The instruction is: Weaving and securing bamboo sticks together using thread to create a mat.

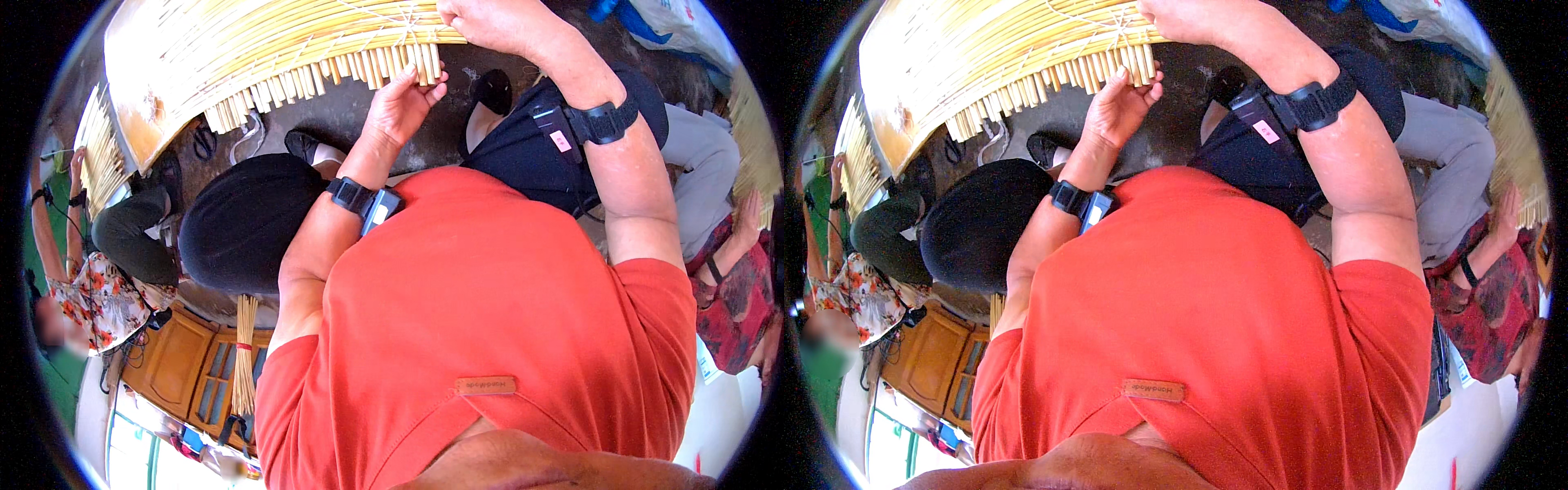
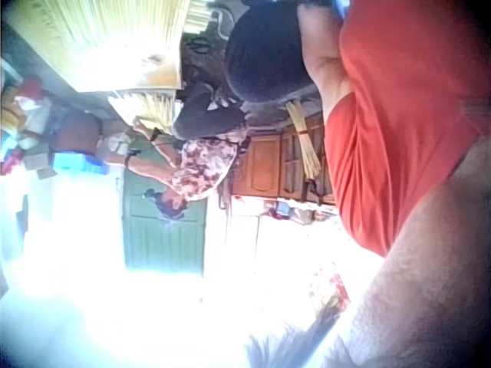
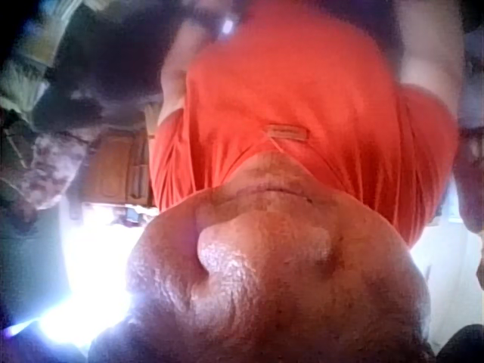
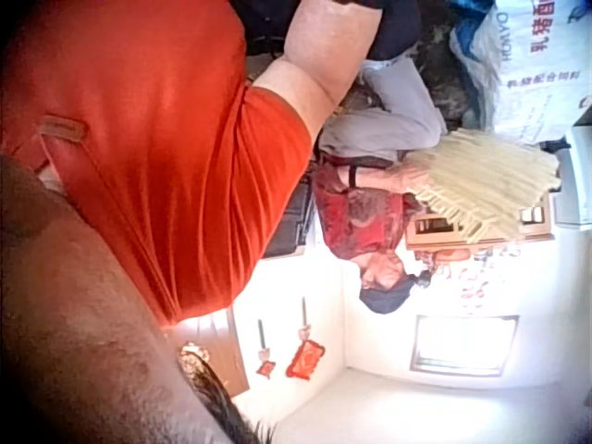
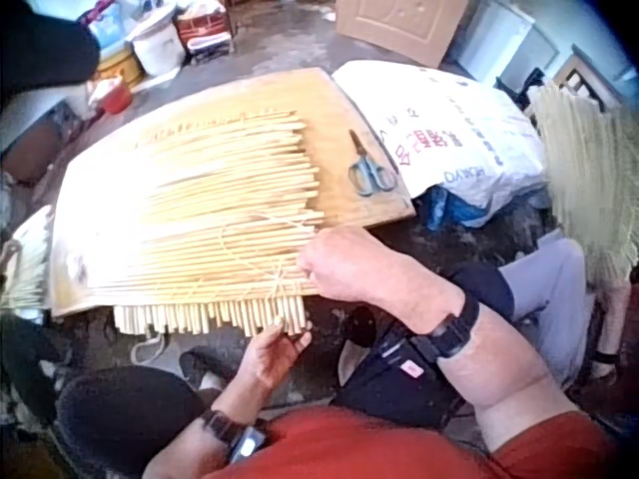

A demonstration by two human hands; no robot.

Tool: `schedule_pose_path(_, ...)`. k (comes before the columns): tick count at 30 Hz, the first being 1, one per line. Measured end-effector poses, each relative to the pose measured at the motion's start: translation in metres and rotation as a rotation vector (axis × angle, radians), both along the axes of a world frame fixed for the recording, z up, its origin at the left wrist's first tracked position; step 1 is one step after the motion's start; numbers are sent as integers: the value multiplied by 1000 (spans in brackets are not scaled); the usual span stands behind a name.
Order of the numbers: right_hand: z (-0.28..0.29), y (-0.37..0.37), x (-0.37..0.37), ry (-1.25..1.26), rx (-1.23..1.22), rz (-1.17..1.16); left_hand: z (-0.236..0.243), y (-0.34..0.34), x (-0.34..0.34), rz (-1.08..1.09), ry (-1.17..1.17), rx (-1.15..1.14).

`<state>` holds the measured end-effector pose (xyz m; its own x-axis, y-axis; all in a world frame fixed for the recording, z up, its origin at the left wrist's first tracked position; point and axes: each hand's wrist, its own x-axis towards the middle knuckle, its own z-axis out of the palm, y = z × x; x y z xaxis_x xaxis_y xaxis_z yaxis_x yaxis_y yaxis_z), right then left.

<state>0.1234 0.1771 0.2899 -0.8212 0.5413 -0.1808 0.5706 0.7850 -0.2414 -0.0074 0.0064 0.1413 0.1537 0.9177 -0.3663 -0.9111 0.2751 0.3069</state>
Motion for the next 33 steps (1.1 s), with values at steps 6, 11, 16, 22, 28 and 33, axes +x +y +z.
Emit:
schedule_pose_path(6,1,0,0,-9,-27,-11,-1,1,2,7,14,-50)
schedule_pose_path(11,3,-1,-1,4,-64,-22,1,3,2,22,21,-40)
schedule_pose_path(16,2,-1,-2,-10,-27,11,1,4,1,16,11,-57)
schedule_pose_path(22,3,0,-2,5,-50,4,-3,4,-1,14,5,-55)
schedule_pose_path(28,5,-1,-3,-21,-54,-1,-3,4,-2,11,13,-58)
schedule_pose_path(33,4,-1,-4,-26,-24,27,-1,4,-3,12,36,-79)
